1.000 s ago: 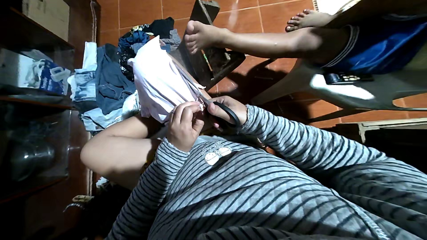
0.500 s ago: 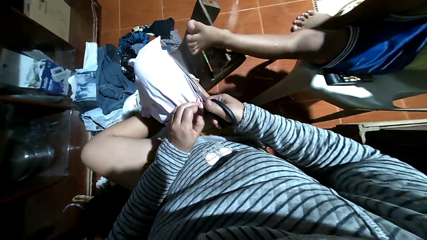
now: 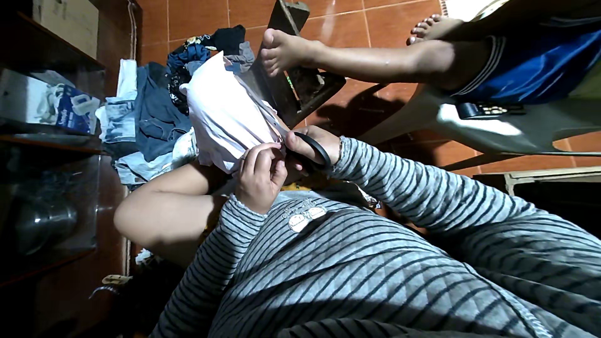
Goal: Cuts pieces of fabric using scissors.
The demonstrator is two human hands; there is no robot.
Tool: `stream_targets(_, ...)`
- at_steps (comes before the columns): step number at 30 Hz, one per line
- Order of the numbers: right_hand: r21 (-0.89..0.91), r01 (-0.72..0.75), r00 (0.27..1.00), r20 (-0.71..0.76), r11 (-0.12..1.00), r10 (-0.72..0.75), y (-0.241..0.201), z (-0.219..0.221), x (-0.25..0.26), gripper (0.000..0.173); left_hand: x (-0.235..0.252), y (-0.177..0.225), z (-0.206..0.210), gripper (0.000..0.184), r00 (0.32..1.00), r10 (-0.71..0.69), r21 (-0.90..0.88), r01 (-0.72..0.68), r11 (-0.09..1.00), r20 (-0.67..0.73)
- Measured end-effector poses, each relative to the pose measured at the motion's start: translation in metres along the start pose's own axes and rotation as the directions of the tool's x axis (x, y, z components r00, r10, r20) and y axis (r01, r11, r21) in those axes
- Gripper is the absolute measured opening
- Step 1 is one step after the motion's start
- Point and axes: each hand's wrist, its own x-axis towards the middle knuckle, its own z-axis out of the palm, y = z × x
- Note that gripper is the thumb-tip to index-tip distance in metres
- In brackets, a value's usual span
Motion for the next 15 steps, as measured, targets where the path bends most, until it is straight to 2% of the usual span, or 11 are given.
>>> stream_targets(7, -0.004, 0.002, 0.999, 0.033, 1.0, -0.002, 0.003, -0.005, -0.003, 0.041, -0.004, -0.001, -0.001, 0.019, 0.998, 0.027, -0.071, -0.032, 0.997, -0.06)
stream_targets(12, 0.024, 0.064, 0.989, 0.135, 0.998, -0.067, 0.016, -0.013, -0.015, 0.061, -0.011, -0.006, -0.004, 0.018, 0.999, 0.026, -0.118, -0.03, 0.993, -0.037)
stream_targets(15, 0.018, 0.033, 0.991, 0.129, 0.999, -0.034, 0.026, -0.009, -0.026, 0.049, -0.011, -0.006, -0.005, 0.016, 1.0, 0.021, -0.124, -0.022, 0.992, -0.009)
